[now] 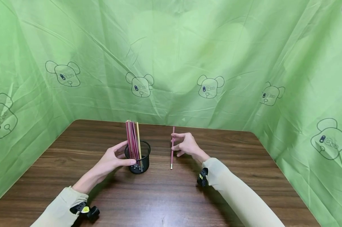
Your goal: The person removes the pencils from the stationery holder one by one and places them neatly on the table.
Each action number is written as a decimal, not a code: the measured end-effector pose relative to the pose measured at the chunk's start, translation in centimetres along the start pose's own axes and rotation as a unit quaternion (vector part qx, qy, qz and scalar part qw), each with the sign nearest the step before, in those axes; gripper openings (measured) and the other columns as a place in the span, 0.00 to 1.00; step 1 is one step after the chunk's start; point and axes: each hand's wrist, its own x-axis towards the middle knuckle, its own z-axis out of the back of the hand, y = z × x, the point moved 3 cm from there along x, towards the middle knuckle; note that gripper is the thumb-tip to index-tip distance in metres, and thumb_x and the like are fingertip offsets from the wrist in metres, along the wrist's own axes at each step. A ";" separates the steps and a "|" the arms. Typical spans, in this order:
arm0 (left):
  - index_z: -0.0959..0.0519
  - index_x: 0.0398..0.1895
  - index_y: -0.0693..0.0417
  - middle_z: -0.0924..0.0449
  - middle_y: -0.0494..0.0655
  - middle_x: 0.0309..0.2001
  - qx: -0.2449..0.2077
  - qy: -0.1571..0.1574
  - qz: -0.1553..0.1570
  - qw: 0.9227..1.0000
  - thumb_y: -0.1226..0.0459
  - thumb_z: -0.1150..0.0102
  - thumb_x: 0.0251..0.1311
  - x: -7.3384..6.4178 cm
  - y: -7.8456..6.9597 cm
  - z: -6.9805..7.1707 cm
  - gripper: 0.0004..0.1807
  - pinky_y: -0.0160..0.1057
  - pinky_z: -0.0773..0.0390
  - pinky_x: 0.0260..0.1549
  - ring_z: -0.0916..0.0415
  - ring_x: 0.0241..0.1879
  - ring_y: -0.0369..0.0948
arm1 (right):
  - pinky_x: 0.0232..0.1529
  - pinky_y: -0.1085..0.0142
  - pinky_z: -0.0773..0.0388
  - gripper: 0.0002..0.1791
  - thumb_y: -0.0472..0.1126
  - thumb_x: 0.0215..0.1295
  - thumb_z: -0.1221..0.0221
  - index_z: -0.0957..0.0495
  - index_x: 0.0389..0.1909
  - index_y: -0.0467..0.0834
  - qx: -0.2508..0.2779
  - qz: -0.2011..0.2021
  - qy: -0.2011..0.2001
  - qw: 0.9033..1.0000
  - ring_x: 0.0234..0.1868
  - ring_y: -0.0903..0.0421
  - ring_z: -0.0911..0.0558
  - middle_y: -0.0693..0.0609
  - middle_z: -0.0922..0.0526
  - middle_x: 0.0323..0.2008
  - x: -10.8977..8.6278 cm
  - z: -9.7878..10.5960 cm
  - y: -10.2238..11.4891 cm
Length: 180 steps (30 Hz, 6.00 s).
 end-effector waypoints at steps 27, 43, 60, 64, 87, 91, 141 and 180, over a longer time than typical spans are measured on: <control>0.45 0.83 0.61 0.36 0.65 0.76 0.007 -0.001 0.004 1.000 0.64 0.22 0.59 0.0 -0.1 0.0 0.54 0.35 0.25 0.57 0.30 0.70 0.60 | 0.29 0.57 0.13 0.35 0.18 0.55 0.29 0.23 0.67 0.30 -0.030 -0.028 0.051 0.998 0.29 0.48 0.12 0.31 0.18 0.57 0.9 -1.1 -0.5; 0.46 0.84 0.61 0.36 0.65 0.76 0.010 -0.001 0.004 1.000 0.64 0.22 0.59 0.1 -0.2 0.1 0.54 0.35 0.26 0.57 0.31 0.70 0.60 | 0.29 0.57 0.13 0.35 0.18 0.54 0.28 0.21 0.65 0.31 -0.029 -0.030 0.066 0.997 0.28 0.46 0.10 0.34 0.18 0.56 0.7 -2.9 -0.1; 0.45 0.83 0.61 0.35 0.65 0.76 0.008 -0.003 0.002 1.000 0.64 0.22 0.59 -0.1 0.0 0.0 0.53 0.35 0.25 0.56 0.30 0.69 0.60 | 0.32 0.58 0.13 0.34 0.18 0.53 0.28 0.21 0.64 0.29 -0.030 -0.036 0.061 0.997 0.29 0.48 0.10 0.33 0.17 0.56 0.5 -3.9 -0.4; 0.45 0.83 0.61 0.35 0.65 0.76 0.010 -0.003 0.003 1.000 0.64 0.22 0.59 -0.1 0.0 0.1 0.53 0.35 0.25 0.56 0.29 0.69 0.60 | 0.34 0.59 0.13 0.34 0.16 0.53 0.29 0.22 0.64 0.28 -0.025 -0.038 0.063 0.997 0.30 0.48 0.10 0.32 0.18 0.57 0.4 -4.1 -0.3; 0.44 0.83 0.61 0.35 0.64 0.76 0.019 -0.005 0.001 1.000 0.64 0.22 0.59 0.0 -0.2 0.1 0.53 0.40 0.27 0.60 0.29 0.69 0.60 | 0.28 0.61 0.14 0.29 0.18 0.51 0.27 0.18 0.58 0.27 -0.082 -0.023 0.062 0.994 0.26 0.46 0.10 0.35 0.16 0.56 0.6 -4.7 -0.3; 0.44 0.83 0.61 0.35 0.65 0.76 0.023 -0.006 0.003 1.000 0.64 0.22 0.58 0.0 -0.3 0.1 0.54 0.43 0.28 0.62 0.30 0.70 0.60 | 0.25 0.62 0.15 0.29 0.21 0.51 0.25 0.16 0.57 0.29 -0.114 -0.016 0.060 0.992 0.21 0.52 0.13 0.37 0.15 0.55 0.6 -4.6 -0.2; 0.46 0.83 0.62 0.37 0.65 0.77 0.020 -0.003 0.003 1.000 0.64 0.22 0.58 -0.1 -0.2 0.1 0.55 0.42 0.27 0.61 0.30 0.70 0.61 | 0.51 0.65 0.23 0.25 0.33 0.49 0.19 0.11 0.51 0.36 -0.267 0.066 0.085 0.958 0.47 0.51 0.15 0.49 0.10 0.37 0.9 -4.2 0.0; 0.45 0.84 0.60 0.33 0.64 0.74 0.022 0.008 0.003 1.000 0.64 0.23 0.59 0.0 -0.1 0.2 0.53 0.39 0.27 0.59 0.29 0.69 0.59 | 0.60 0.47 0.22 0.27 0.31 0.58 0.23 0.17 0.60 0.32 -0.189 0.085 0.101 0.973 0.58 0.38 0.16 0.36 0.13 0.52 -2.2 -2.3 3.0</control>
